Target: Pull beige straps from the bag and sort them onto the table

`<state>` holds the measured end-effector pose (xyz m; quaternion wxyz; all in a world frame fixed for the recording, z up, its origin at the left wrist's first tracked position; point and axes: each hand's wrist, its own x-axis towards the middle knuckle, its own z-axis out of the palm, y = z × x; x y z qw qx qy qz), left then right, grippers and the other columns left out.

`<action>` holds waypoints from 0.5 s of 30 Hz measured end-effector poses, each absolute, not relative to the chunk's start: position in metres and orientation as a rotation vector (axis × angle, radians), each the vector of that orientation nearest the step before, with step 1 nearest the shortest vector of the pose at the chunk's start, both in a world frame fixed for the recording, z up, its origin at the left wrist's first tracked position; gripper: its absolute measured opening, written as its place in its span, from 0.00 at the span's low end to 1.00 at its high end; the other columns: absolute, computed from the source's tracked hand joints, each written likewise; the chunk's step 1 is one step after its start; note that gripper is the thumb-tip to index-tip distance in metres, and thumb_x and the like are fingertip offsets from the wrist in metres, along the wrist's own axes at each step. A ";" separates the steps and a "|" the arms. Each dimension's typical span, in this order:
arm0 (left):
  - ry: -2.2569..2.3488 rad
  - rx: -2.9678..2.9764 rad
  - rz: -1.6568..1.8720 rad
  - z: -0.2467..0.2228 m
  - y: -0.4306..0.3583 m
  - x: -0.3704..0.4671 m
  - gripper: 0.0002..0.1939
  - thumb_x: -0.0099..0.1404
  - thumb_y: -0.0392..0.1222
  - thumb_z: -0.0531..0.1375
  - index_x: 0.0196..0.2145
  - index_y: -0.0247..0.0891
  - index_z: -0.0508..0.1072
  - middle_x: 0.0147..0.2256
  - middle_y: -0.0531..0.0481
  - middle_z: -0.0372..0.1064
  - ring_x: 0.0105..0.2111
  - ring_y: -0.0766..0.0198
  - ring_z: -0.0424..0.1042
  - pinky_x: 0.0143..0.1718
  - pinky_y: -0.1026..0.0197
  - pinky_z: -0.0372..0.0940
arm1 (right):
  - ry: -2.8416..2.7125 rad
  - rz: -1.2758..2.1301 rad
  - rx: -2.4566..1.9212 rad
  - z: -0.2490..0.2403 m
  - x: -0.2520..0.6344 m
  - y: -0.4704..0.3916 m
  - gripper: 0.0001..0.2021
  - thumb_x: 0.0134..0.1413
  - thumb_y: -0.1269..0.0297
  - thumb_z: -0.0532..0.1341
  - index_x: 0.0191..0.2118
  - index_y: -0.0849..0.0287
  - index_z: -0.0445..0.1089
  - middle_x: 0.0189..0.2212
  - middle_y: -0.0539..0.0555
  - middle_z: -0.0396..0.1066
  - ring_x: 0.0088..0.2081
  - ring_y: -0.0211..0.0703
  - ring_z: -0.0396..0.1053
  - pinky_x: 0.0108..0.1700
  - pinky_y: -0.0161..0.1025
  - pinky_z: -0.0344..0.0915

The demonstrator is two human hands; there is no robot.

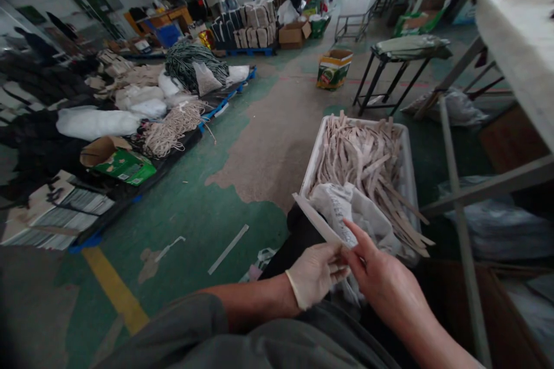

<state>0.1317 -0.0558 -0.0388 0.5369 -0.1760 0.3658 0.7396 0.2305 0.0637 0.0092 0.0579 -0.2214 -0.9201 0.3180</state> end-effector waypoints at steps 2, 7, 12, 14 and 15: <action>0.878 -0.457 1.808 -0.038 -0.057 0.129 0.21 0.43 0.48 0.75 0.32 0.35 0.75 0.39 0.44 0.74 0.41 0.58 0.69 0.42 0.59 0.59 | -2.791 1.137 -0.719 0.014 0.239 0.066 0.35 0.61 0.41 0.52 0.66 0.60 0.60 0.25 0.54 0.77 0.17 0.44 0.69 0.18 0.37 0.64; 0.843 -0.426 1.714 -0.044 -0.059 0.133 0.18 0.48 0.47 0.73 0.33 0.35 0.75 0.39 0.44 0.73 0.42 0.58 0.70 0.43 0.58 0.60 | -2.818 1.182 -0.772 0.016 0.250 0.069 0.34 0.60 0.41 0.52 0.64 0.58 0.63 0.25 0.55 0.78 0.20 0.47 0.72 0.19 0.37 0.64; 0.853 -0.438 1.723 -0.047 -0.053 0.138 0.18 0.47 0.45 0.73 0.33 0.34 0.75 0.38 0.45 0.72 0.39 0.60 0.69 0.42 0.59 0.60 | -2.817 1.131 -0.790 0.006 0.247 0.066 0.35 0.60 0.41 0.51 0.65 0.59 0.62 0.26 0.55 0.77 0.20 0.47 0.72 0.21 0.40 0.66; 0.858 -0.454 1.785 -0.045 -0.055 0.132 0.18 0.47 0.45 0.73 0.34 0.35 0.75 0.41 0.44 0.73 0.42 0.60 0.69 0.44 0.60 0.60 | -2.801 1.244 -0.802 0.008 0.255 0.069 0.35 0.60 0.39 0.52 0.65 0.57 0.61 0.26 0.53 0.77 0.18 0.44 0.69 0.20 0.38 0.65; 0.856 -0.454 1.787 -0.045 -0.056 0.131 0.18 0.48 0.45 0.73 0.35 0.35 0.75 0.42 0.44 0.73 0.43 0.60 0.69 0.44 0.60 0.60 | -2.798 1.277 -0.809 0.009 0.258 0.070 0.35 0.60 0.39 0.53 0.65 0.56 0.61 0.25 0.52 0.77 0.16 0.43 0.68 0.19 0.38 0.65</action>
